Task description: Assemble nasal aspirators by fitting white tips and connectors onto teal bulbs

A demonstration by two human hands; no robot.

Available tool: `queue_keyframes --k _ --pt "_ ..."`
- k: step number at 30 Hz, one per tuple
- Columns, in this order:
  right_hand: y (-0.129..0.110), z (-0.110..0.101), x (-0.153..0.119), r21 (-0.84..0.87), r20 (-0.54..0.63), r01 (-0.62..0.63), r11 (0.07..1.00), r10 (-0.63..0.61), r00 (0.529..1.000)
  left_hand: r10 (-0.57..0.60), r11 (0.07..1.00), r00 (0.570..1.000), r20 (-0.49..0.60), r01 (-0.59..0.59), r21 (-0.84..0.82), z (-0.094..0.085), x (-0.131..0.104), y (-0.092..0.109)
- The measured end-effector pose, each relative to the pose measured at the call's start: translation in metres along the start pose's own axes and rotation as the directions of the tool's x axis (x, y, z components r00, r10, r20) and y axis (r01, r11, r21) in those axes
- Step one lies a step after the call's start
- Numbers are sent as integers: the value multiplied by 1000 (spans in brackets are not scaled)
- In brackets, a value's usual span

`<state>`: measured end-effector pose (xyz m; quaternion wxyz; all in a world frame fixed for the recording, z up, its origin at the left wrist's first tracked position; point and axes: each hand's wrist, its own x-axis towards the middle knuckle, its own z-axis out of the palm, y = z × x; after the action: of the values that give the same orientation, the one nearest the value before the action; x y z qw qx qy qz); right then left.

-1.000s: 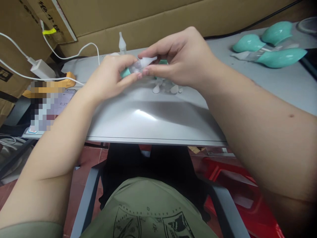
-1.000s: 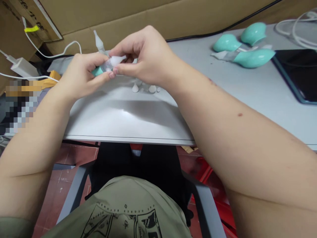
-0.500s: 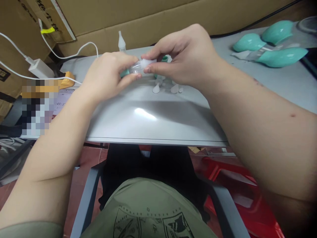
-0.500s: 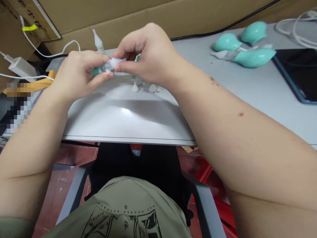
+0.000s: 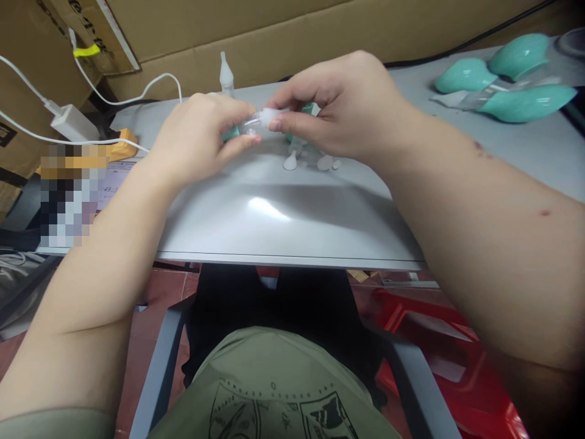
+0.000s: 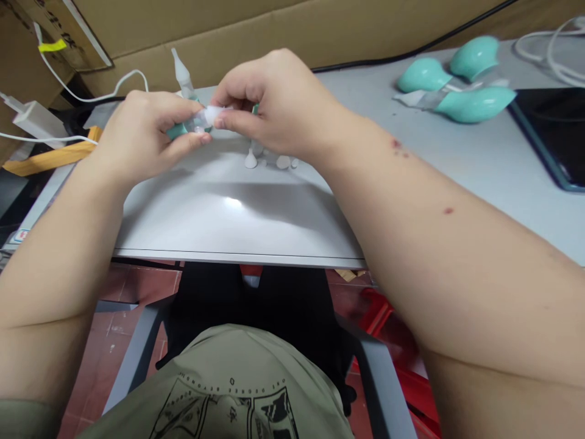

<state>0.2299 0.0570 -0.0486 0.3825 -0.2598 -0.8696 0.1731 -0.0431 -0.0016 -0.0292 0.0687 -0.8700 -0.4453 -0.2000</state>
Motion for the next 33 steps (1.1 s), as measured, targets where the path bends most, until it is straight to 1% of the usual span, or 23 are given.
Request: queue_keyframes --k 3,7,9,14,19,22,25,28,31,33 --pt "3 0 3 -58 20 4 998 -3 1000 1 1000 1000 -16 -1 17 -1 -1 2" --pt "5 0 4 -220 97 99 970 -79 992 -4 1000 1000 17 4 18 -1 -1 3" --pt "3 -2 2 -267 139 129 955 -95 986 -5 1000 1000 22 4 22 -1 -1 2" --pt "-1 -5 -3 -270 164 180 946 -139 977 0 1000 999 36 -1 19 0 -1 0" --pt "3 -7 4 -339 247 212 916 -131 960 5 1000 999 52 -6 19 -2 -3 2" --pt "-1 -9 3 -352 247 206 913 -122 961 25 1000 998 63 -25 -3 -3 -3 1" --pt "-5 -10 0 -408 241 218 887 -125 962 40 995 997 59 -34 -97 -2 -3 0" --pt "-3 -8 -1 -434 221 231 871 -146 964 3 987 999 47 5 -162 -2 -4 0" --pt "1 -6 1 -423 212 232 876 -153 965 -16 985 998 58 26 -173 -2 -6 2" --pt "4 -5 2 -451 215 236 861 -152 965 -13 985 998 63 24 -170 -2 -6 4"
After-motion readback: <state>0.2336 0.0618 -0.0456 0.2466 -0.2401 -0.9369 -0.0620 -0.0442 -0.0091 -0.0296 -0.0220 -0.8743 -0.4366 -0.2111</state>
